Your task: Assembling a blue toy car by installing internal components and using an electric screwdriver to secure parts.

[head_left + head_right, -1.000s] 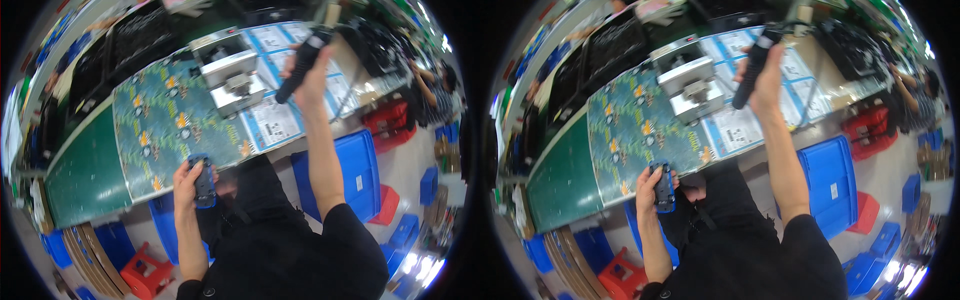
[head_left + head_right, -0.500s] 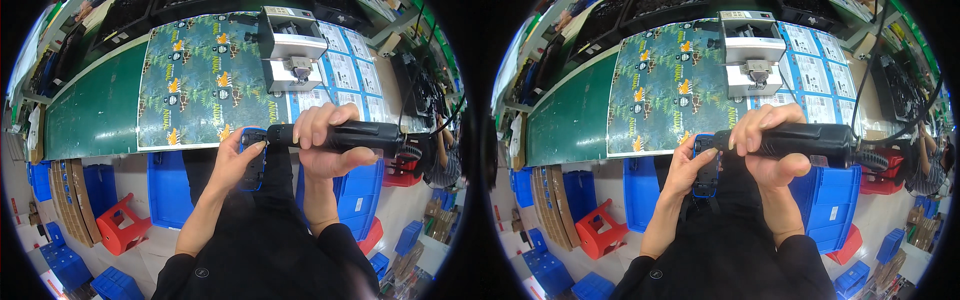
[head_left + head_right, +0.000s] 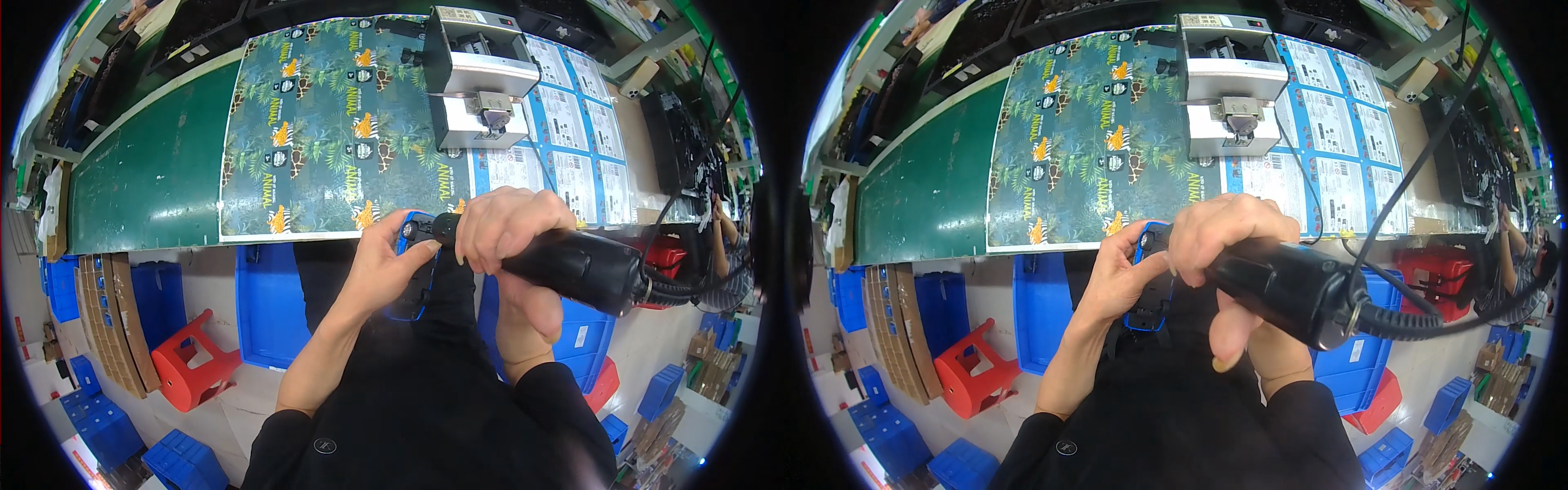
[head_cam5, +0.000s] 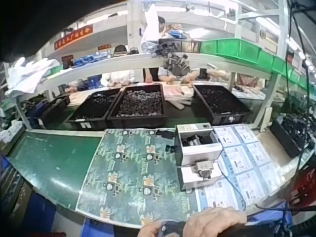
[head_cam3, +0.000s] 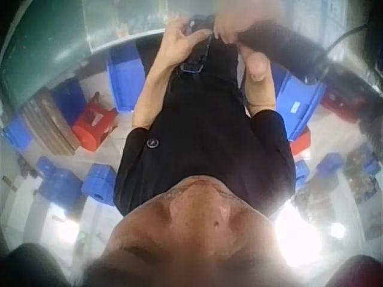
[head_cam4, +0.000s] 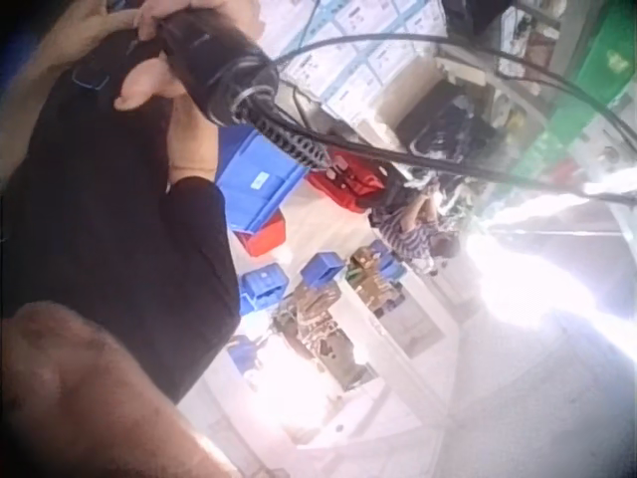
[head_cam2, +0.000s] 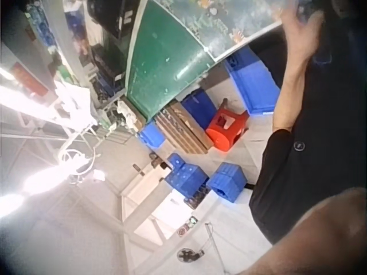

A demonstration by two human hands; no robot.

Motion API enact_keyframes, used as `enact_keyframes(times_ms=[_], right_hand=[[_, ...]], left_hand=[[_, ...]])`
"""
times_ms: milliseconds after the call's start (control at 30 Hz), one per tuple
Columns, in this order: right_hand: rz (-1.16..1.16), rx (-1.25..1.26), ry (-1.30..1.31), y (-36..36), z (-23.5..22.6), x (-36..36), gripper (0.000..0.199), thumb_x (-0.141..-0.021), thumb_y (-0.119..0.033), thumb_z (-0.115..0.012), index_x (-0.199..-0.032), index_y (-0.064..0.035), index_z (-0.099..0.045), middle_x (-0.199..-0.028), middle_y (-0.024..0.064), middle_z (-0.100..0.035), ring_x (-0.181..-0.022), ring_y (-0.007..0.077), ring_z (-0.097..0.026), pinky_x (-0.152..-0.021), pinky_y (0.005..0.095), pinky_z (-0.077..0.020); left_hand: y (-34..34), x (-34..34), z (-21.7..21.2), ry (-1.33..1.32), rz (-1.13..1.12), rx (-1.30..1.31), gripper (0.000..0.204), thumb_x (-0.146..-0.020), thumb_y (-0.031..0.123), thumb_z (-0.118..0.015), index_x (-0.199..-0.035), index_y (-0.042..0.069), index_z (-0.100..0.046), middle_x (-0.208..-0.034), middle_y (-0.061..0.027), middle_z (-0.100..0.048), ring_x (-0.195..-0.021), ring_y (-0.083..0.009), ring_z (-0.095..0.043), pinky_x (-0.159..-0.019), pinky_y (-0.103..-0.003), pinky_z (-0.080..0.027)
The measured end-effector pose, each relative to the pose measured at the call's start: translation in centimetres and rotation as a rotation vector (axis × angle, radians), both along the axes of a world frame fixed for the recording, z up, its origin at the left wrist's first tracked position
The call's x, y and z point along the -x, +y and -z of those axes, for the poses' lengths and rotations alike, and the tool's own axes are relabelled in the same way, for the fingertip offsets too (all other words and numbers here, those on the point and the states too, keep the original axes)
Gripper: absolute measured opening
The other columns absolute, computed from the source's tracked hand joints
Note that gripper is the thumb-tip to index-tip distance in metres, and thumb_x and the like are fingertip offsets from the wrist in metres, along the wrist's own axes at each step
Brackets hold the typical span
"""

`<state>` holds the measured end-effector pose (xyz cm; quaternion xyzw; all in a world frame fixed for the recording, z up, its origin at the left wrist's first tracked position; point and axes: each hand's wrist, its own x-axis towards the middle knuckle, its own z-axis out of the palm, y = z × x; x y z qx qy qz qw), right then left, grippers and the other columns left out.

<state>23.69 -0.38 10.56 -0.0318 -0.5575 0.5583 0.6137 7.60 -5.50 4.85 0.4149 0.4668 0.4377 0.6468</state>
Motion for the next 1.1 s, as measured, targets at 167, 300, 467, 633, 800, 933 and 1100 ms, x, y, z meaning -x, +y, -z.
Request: enact_keyframes(times_ms=[167,300,467,633,800,933,1100], right_hand=[[-0.101,-0.188,-0.051,1.5,0.2,-0.8,0.069,-0.060,-0.067,-0.079,-0.086,-0.0097,-0.051,-0.062,-0.0014,-0.056,-0.047,0.0122,-0.055,-0.049,0.0267,-0.0509],[-0.088,-0.195,-0.041,1.3,0.4,-1.3,0.068,-0.061,-0.068,-0.079,-0.083,-0.0099,-0.051,-0.060,-0.0024,-0.055,-0.046,0.0117,-0.055,-0.050,0.0267,-0.0511],[-0.036,-0.191,-0.008,0.9,0.5,-1.4,0.068,-0.061,-0.069,-0.078,-0.082,-0.0098,-0.050,-0.059,-0.0029,-0.054,-0.045,0.0115,-0.055,-0.049,0.0269,-0.0511],[-0.038,-0.167,-0.026,1.0,0.7,-1.4,0.069,-0.061,-0.068,-0.078,-0.082,-0.0094,-0.049,-0.059,-0.0021,-0.054,-0.046,0.0120,-0.055,-0.049,0.0265,-0.0507],[-0.046,-0.090,0.018,0.7,1.1,-1.0,0.069,-0.059,-0.061,-0.084,-0.085,-0.0049,-0.053,-0.061,0.0005,-0.055,-0.049,0.0140,-0.054,-0.049,0.0271,-0.0471],[-0.124,-0.010,0.070,1.1,1.8,-1.0,0.072,-0.058,-0.048,-0.091,-0.097,0.0022,-0.057,-0.068,0.0048,-0.057,-0.059,0.0141,-0.055,-0.055,0.0270,-0.0452],[-0.077,-0.045,-0.052,1.9,1.8,-0.6,0.079,-0.064,-0.073,-0.074,-0.101,-0.0054,-0.055,-0.066,-0.0010,-0.054,-0.053,0.0113,-0.053,-0.052,0.0255,-0.0474]], left_hand=[[0.2,-0.6,0.1,-0.014,0.033,0.027,0.024,-0.083,0.002,-0.069,-0.106,-0.003,-0.065,-0.092,-0.0038,-0.067,-0.084,-0.0080,-0.058,-0.078,-0.026,-0.049],[0.3,-0.9,0.0,-0.053,0.052,0.053,0.022,-0.083,0.001,-0.069,-0.105,-0.003,-0.065,-0.092,-0.0037,-0.067,-0.084,-0.0075,-0.058,-0.077,-0.025,-0.048],[0.4,-1.1,0.2,-0.018,0.049,0.023,0.025,-0.083,0.000,-0.068,-0.107,-0.002,-0.065,-0.092,-0.0035,-0.068,-0.082,-0.0072,-0.060,-0.074,-0.024,-0.049],[0.4,-1.2,-0.2,-0.016,0.046,0.051,0.026,-0.082,0.001,-0.068,-0.108,-0.001,-0.065,-0.092,-0.0033,-0.069,-0.079,-0.0070,-0.062,-0.071,-0.023,-0.050],[0.5,-1.0,0.3,-0.049,0.033,0.137,0.023,-0.084,0.003,-0.069,-0.106,-0.003,-0.066,-0.090,-0.0029,-0.068,-0.079,-0.0068,-0.059,-0.071,-0.023,-0.049],[0.9,-0.9,1.2,-0.133,0.027,0.148,0.022,-0.084,0.003,-0.070,-0.105,-0.001,-0.067,-0.088,-0.0012,-0.068,-0.076,-0.0051,-0.060,-0.069,-0.022,-0.049],[1.1,-0.4,1.6,-0.191,0.025,0.211,0.021,-0.085,0.005,-0.071,-0.105,0.001,-0.067,-0.087,-0.0011,-0.069,-0.073,-0.0049,-0.062,-0.066,-0.022,-0.051]])
